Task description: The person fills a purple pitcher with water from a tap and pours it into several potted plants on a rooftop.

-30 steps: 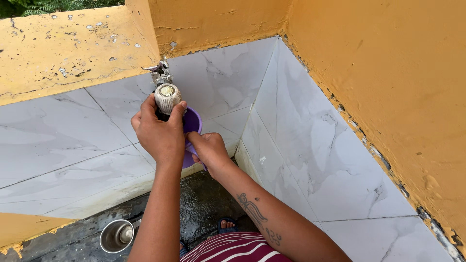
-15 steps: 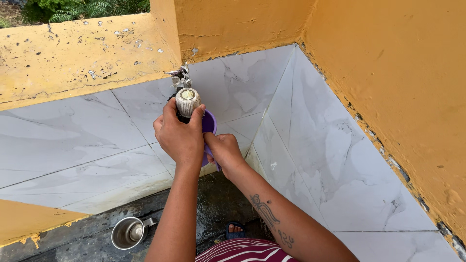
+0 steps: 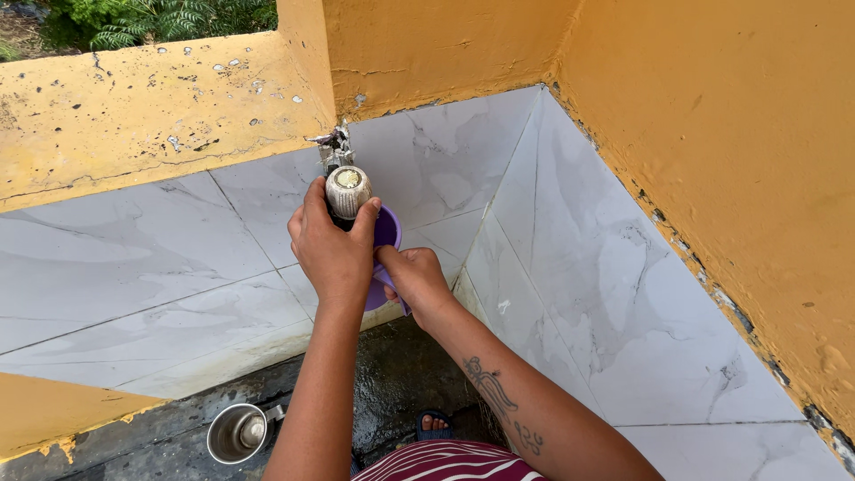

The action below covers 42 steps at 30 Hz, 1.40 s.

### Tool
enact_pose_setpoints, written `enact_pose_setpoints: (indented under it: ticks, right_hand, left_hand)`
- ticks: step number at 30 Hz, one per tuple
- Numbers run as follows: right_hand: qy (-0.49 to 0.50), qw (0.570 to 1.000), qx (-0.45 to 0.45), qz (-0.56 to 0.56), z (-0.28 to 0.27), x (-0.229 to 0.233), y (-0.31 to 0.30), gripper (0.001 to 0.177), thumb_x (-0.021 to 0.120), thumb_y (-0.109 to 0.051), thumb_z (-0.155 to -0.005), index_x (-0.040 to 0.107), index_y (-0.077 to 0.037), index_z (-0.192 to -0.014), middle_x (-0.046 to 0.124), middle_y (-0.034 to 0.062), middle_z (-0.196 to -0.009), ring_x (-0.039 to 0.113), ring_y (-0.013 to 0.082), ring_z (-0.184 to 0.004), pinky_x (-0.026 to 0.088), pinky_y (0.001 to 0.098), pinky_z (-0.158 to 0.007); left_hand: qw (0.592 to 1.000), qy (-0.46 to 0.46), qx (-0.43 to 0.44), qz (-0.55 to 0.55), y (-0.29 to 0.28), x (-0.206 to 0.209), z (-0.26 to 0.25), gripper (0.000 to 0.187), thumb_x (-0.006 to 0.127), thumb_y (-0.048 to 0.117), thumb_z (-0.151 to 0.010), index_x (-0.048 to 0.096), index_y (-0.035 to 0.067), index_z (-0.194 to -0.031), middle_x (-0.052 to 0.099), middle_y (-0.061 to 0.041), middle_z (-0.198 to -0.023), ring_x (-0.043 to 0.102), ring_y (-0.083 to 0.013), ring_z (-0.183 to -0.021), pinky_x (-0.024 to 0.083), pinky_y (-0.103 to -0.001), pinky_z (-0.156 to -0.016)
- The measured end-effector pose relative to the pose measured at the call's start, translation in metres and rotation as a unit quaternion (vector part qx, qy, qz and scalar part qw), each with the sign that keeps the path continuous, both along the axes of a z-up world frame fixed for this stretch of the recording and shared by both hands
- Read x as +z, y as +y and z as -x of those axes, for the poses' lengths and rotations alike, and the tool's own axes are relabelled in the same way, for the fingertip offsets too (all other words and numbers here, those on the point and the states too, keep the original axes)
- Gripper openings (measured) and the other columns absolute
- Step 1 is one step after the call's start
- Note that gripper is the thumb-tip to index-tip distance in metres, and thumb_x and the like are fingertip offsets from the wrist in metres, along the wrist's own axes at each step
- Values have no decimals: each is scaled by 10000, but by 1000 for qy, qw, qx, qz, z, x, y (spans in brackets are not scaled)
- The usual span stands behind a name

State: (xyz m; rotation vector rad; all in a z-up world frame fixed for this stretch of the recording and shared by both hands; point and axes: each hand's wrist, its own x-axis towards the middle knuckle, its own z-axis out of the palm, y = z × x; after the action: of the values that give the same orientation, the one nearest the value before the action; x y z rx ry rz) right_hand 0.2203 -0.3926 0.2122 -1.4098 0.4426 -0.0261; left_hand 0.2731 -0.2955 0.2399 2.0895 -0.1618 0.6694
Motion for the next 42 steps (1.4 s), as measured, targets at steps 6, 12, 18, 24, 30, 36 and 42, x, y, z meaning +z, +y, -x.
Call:
enact_pose_setpoints:
  ticks: [6,12,18,24,30,36,42]
  right_hand:
    - [6,1000,8,-3,1,7,0,281,629,-221,-901,645,-33,-692,550,31,-530,487,112,-431,403,290,-442]
    - [15,1000,18,11,-5,3,-3,295,633,-240,-894,591,-66,-660,540,43,-513,483,123,-416,384,300,-423]
    - [-5,999,28,-24,-8,-2,-7,296,640,-249,-881,568,-71,-656,543,50,-522,497,138,-416,431,308,-426]
    - [28,999,14,-32,-6,-4,-6,308,656,-269,-881,531,-81,-672,541,54,-537,502,142,-423,419,313,-423]
    - [30,999,-29,-23,-2,-3,9,300,655,-275,-882,563,-70,-682,555,50,-542,506,129,-429,426,295,-423]
    - [24,999,-38,-1,1,2,11,305,662,-286,-886,627,-46,-701,558,44,-540,499,130,-436,427,291,-441]
    - [26,998,-48,-18,2,0,16,320,666,-279,-879,621,-39,-672,557,53,-531,493,137,-436,408,318,-440]
  left_hand:
    - [995,51,-58,56,4,3,-6,717,855,346,-804,564,69,-1397,621,-192,-1272,597,-338,-1196,506,-443,-958]
    - [991,85,-78,74,10,11,-6,693,863,356,-795,585,94,-1373,627,-173,-1225,616,-316,-1145,516,-430,-943]
    - [990,107,-57,77,11,17,1,627,877,375,-741,667,103,-1265,692,-156,-1089,675,-306,-1014,537,-423,-882]
    - [992,87,-45,76,9,16,2,643,884,389,-712,672,101,-1245,684,-155,-1095,680,-306,-986,545,-425,-846]
    - [992,108,-50,44,14,24,0,667,869,430,-723,657,127,-1278,692,-148,-1079,682,-309,-982,541,-437,-846]
    - [991,112,-65,43,13,20,-5,660,867,429,-732,652,124,-1277,708,-119,-1065,661,-306,-1045,532,-453,-844]
    - [994,96,-47,7,12,15,-8,612,855,450,-758,666,130,-1244,740,-79,-1071,638,-293,-1113,490,-458,-946]
